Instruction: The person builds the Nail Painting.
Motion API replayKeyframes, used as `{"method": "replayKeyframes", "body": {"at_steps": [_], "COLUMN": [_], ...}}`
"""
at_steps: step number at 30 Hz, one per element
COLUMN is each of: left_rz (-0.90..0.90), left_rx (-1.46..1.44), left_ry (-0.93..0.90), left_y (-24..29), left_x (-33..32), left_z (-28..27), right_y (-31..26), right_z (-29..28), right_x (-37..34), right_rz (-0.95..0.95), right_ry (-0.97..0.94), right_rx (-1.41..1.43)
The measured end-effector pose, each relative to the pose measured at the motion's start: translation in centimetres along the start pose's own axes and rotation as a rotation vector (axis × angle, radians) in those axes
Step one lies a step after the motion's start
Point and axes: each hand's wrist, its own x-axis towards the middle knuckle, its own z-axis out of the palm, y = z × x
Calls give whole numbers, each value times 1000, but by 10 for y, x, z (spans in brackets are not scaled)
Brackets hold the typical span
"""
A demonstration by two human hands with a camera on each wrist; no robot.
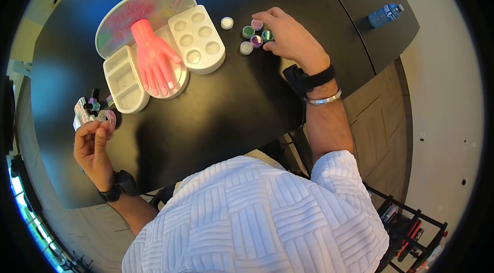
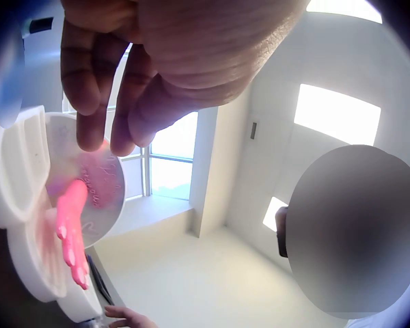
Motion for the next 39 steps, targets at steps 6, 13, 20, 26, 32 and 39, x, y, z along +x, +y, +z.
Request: {"method": "replayKeyframes", "body": {"at_steps": [6, 13, 20, 26, 32, 39], "left_rz": [24, -12, -51, -65, -124, -87], "left_rx": [-153, -172, -295, -338, -334, -314], "left_ry": [-39, -42, -35, 6, 22, 1], "left_y": [-8, -31, -43, -43, -38, -38], "left_x": [20, 34, 38, 38, 37, 38], "left_z": [1, 9, 6, 9, 11, 14], "right_y": [-1, -2, -11, -22, -67, -95], "right_z": [7, 8, 12, 9, -6, 7], "right_x": [1, -6, 0, 1, 17, 60], "right_rz": [39, 1, -127, -141, -144, -363], "right_ry": [-23, -49, 12, -2, 93, 12], "right_rx": [11, -22, -66, -76, 133, 175]}}
